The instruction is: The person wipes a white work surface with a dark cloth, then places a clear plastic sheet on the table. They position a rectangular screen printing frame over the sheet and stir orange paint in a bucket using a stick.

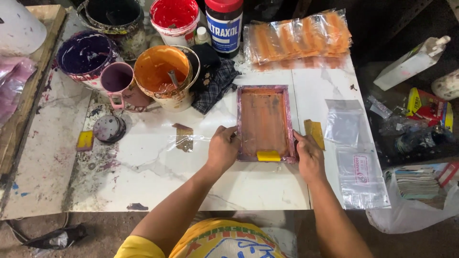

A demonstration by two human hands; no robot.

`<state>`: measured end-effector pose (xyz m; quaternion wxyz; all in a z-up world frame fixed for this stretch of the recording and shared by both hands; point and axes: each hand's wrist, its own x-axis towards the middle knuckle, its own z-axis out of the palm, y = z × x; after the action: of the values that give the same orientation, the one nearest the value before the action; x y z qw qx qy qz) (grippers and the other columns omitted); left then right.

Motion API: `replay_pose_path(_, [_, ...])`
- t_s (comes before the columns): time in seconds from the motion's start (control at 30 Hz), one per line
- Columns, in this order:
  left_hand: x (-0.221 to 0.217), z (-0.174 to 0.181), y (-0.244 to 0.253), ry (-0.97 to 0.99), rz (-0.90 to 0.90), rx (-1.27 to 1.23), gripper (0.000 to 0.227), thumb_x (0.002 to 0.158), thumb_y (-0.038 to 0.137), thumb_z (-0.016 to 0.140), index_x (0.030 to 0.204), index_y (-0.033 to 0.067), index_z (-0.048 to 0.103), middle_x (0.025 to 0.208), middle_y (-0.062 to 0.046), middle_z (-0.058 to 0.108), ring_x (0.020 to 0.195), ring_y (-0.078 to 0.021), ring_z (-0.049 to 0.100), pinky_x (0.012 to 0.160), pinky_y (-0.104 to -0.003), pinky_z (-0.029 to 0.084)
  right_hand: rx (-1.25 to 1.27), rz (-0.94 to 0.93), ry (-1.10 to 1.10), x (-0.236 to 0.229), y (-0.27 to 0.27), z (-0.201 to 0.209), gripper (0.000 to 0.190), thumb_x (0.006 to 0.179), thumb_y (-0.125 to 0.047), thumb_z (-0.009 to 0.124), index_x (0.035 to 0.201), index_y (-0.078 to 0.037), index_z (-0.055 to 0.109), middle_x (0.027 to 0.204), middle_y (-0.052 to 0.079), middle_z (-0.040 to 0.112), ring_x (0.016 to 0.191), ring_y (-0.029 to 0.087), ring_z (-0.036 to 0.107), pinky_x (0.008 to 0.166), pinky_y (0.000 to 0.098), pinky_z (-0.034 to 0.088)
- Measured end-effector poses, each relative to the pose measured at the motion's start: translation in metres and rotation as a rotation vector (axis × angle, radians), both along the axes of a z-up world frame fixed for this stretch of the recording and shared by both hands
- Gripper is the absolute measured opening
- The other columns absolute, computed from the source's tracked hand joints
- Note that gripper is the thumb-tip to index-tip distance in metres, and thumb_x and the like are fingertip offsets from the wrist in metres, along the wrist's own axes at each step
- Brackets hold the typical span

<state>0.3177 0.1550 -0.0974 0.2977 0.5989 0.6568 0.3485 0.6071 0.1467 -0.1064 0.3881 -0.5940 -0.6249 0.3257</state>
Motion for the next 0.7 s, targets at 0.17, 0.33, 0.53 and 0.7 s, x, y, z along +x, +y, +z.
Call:
replay_pose_path(0.17, [-0.001, 0.01, -0.017, -0.034, -0.008, -0.024, 0.033, 0.093, 0.013, 0.065, 0.123, 0.0006, 0.073, 0.095, -0.012, 0.066, 0.085, -0.0299, 0.075, 0.07, -0.033, 0.06, 0.038, 0.016, -0.002, -0.008, -0.017, 0.021, 0.054, 0.109, -0.048, 0.044, 0.14, -0.011, 0.068, 0.098, 0.012, 0.06, 0.093, 0.023, 0.059, 0.09, 0.0395, 0.047])
replay_pose_path(0.33, [-0.001, 0.013, -0.031, -0.072, -0.006, -0.028, 0.034, 0.093, 0.013, 0.065, 0.124, -0.0003, 0.072, 0.096, -0.015, 0.066, 0.087, -0.0322, 0.074, 0.072, -0.034, 0.06, 0.079, 0.018, 0.01, -0.01, -0.029, 0.023, 0.048, 0.108, -0.041, 0.048, 0.138, -0.011, 0.069, 0.097, 0.012, 0.061, 0.094, 0.023, 0.062, 0.092, 0.0395, 0.048])
replay_pose_path(0.53, [0.002, 0.013, -0.039, -0.083, -0.007, -0.037, 0.035, 0.094, 0.015, 0.066, 0.124, 0.0, 0.072, 0.096, -0.015, 0.066, 0.088, -0.032, 0.074, 0.073, -0.035, 0.061, 0.067, 0.011, 0.011, 0.0, -0.036, 0.011, 0.047, 0.108, -0.04, 0.047, 0.137, -0.011, 0.069, 0.098, 0.013, 0.062, 0.093, 0.024, 0.063, 0.093, 0.042, 0.048])
replay_pose_path(0.7, [0.006, 0.014, -0.045, -0.045, -0.02, -0.049, 0.035, 0.093, 0.015, 0.066, 0.125, 0.0013, 0.072, 0.097, -0.014, 0.065, 0.088, -0.0322, 0.074, 0.074, -0.036, 0.06, 0.009, -0.01, -0.075, 0.004, -0.039, 0.001, 0.051, 0.107, -0.043, 0.043, 0.139, -0.011, 0.068, 0.1, 0.014, 0.062, 0.096, 0.03, 0.064, 0.094, 0.0445, 0.047])
